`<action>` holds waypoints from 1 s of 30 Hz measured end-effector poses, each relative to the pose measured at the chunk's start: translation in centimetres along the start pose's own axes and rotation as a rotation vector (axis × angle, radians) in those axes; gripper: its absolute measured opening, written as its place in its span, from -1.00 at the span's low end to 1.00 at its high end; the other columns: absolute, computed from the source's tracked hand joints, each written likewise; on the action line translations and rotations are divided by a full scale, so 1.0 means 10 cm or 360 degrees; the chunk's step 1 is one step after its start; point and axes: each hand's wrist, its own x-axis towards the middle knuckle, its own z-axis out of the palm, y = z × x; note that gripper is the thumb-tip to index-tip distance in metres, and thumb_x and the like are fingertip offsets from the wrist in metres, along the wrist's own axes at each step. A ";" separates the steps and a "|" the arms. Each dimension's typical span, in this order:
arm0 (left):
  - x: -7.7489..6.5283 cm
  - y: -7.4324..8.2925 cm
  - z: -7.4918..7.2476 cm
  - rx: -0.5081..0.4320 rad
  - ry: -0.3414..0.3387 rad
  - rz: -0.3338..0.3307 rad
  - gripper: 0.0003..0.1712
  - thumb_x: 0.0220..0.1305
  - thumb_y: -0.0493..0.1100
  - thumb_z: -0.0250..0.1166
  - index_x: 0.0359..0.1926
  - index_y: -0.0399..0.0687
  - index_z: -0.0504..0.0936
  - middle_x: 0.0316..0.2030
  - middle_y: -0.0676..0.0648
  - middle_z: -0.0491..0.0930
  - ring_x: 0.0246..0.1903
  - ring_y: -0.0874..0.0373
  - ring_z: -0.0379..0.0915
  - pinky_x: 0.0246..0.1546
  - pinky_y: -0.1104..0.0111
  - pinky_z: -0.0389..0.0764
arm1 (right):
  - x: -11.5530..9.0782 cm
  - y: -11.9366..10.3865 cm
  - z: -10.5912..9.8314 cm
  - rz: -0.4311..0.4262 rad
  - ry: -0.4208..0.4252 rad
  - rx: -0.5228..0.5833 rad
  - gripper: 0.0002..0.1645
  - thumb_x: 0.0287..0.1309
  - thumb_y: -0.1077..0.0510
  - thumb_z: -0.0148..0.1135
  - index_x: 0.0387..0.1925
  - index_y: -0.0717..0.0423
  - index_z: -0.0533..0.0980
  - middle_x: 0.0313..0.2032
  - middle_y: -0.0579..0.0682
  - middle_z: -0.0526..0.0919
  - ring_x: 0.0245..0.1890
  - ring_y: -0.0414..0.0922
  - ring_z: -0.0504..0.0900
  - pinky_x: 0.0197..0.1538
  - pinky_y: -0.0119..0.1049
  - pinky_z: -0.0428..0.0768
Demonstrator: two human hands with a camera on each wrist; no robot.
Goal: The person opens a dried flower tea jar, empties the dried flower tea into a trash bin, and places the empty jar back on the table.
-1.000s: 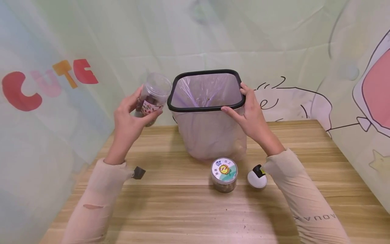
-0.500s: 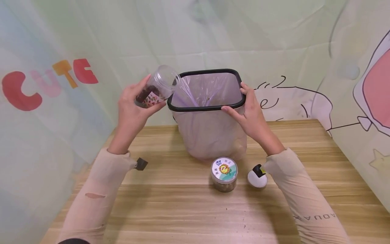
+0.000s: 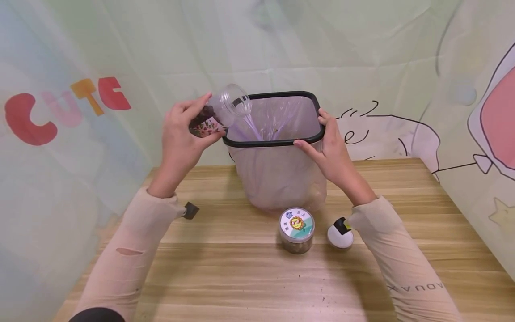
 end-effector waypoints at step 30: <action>0.19 0.11 0.17 0.0410 0.0053 0.0283 -0.23 0.02 -0.14 0.59 0.30 0.25 0.55 0.22 -0.14 0.46 0.06 -0.18 0.33 0.06 0.07 0.44 | -0.02 0.00 0.01 -0.0006 0.0012 0.0037 0.10 0.23 -0.43 0.16 0.40 0.26 0.00 0.54 0.04 -0.02 0.50 0.09 0.02 0.48 0.09 0.02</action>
